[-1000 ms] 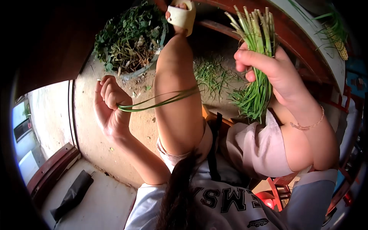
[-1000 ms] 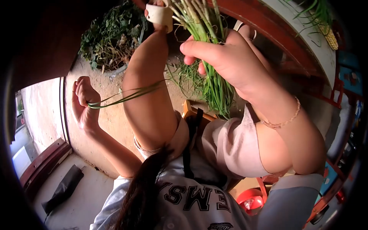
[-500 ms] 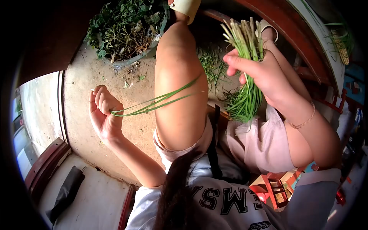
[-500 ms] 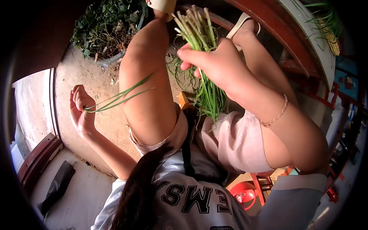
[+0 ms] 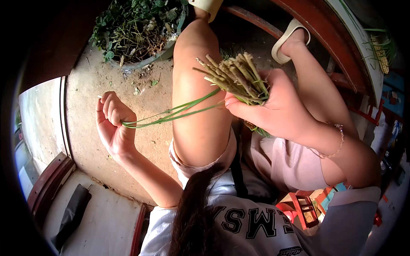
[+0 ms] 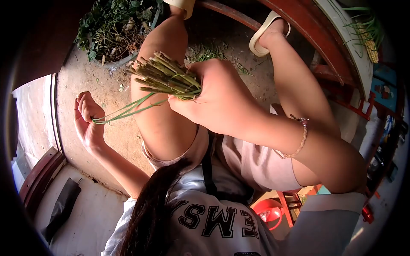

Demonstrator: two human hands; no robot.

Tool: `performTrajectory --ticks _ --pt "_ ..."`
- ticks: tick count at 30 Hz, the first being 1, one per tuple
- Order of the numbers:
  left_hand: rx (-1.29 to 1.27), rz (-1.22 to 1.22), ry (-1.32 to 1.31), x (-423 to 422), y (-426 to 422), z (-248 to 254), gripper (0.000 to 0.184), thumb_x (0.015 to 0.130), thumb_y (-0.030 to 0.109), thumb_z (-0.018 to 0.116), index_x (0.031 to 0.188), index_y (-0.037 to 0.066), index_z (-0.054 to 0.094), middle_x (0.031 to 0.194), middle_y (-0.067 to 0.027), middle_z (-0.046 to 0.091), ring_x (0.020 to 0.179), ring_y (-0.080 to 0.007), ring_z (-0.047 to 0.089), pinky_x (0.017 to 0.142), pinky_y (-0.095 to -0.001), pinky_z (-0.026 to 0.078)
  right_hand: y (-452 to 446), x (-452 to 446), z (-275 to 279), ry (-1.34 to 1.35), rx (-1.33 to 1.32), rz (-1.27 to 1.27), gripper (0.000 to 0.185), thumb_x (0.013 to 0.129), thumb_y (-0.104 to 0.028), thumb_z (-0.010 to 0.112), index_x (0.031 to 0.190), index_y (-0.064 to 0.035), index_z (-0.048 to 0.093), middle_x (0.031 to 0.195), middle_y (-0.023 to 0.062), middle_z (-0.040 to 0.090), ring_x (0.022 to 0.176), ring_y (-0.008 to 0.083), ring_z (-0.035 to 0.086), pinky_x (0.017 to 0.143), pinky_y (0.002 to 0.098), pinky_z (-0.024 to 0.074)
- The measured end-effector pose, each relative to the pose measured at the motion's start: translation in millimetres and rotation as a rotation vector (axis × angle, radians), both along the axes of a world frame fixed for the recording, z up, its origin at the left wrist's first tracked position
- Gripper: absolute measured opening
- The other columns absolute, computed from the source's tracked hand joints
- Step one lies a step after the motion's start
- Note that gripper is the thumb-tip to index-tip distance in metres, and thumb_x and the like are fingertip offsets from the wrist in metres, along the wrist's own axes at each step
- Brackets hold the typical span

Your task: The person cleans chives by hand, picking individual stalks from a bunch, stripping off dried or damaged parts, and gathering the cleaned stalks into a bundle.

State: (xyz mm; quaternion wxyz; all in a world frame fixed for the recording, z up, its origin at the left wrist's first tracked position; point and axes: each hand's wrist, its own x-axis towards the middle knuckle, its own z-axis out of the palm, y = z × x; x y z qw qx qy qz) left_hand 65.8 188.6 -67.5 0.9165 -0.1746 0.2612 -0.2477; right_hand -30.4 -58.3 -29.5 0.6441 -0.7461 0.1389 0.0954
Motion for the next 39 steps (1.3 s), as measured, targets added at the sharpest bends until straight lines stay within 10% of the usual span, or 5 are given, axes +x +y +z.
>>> performTrajectory --ticks 20,39 --pt "0.110 0.005 -0.041 4 38 -24 0.021 0.085 0.009 0.035 0.064 0.010 0.031 0.049 0.0055 0.020 0.041 -0.0035 0.012 0.035 -0.0196 0.012 -46 9 3 0.155 0.000 -0.313 0.016 0.073 -0.016 0.059 0.077 -0.0027 0.052 0.065 0.0013 0.051 0.057 0.0079 0.046 0.051 0.0199 0.0372" --pt "0.088 0.141 -0.321 3 43 -5 0.035 0.083 0.013 0.042 0.050 0.013 0.032 0.042 0.0058 0.021 0.037 -0.0042 0.014 0.034 -0.0203 0.012 -48 9 16 0.094 0.260 -0.081 0.021 0.070 -0.017 0.064 0.084 -0.0018 0.057 0.072 0.0024 0.056 0.053 0.0082 0.048 0.050 0.0215 0.0396"
